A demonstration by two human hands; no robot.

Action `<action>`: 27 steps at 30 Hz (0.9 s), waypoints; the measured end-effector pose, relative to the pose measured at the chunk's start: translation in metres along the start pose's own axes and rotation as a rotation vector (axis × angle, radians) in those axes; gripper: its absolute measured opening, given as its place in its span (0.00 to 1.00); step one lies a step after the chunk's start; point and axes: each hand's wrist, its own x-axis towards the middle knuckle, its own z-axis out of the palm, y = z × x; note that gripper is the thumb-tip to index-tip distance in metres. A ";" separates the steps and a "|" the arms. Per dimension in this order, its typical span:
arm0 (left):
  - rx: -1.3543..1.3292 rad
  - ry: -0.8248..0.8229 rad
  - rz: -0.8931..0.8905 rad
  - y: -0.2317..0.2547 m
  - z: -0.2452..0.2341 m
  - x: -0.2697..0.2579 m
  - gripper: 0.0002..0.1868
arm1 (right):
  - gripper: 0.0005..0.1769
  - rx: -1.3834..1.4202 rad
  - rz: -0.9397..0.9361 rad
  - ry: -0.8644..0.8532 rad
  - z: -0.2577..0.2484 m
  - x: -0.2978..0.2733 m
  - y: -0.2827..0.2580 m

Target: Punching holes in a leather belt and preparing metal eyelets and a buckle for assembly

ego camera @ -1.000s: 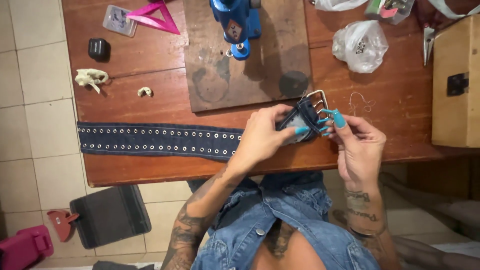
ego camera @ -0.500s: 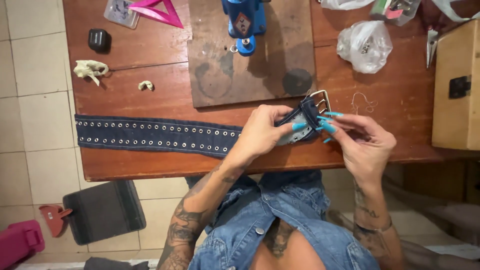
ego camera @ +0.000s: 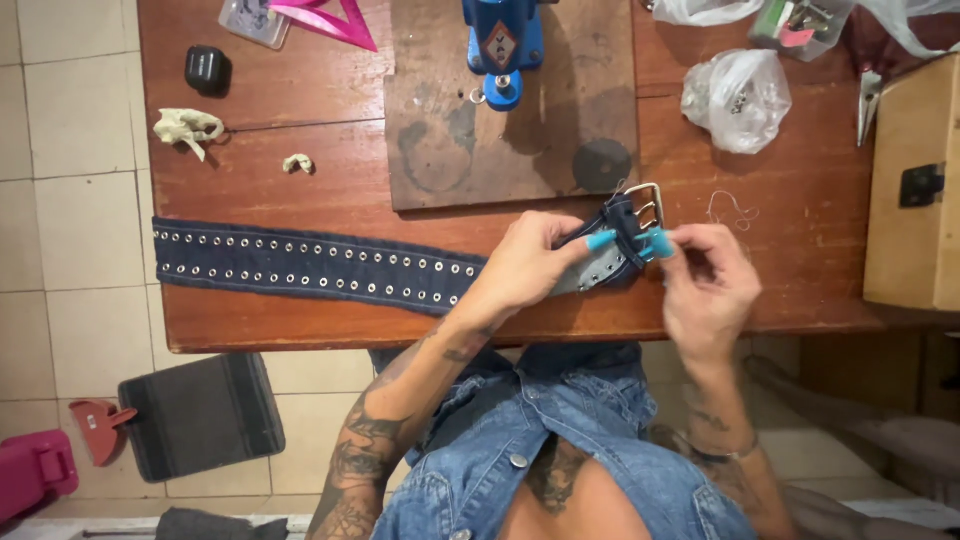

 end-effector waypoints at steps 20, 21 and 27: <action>-0.827 -0.171 -0.125 -0.009 0.025 -0.011 0.10 | 0.04 -0.031 -0.126 0.119 0.022 -0.003 -0.009; -0.832 -0.171 -0.124 -0.009 0.025 -0.010 0.10 | 0.04 -0.033 -0.127 0.115 0.021 -0.003 -0.010; -0.835 -0.176 -0.107 -0.019 0.029 -0.005 0.09 | 0.04 0.021 -0.093 0.106 0.022 -0.002 -0.012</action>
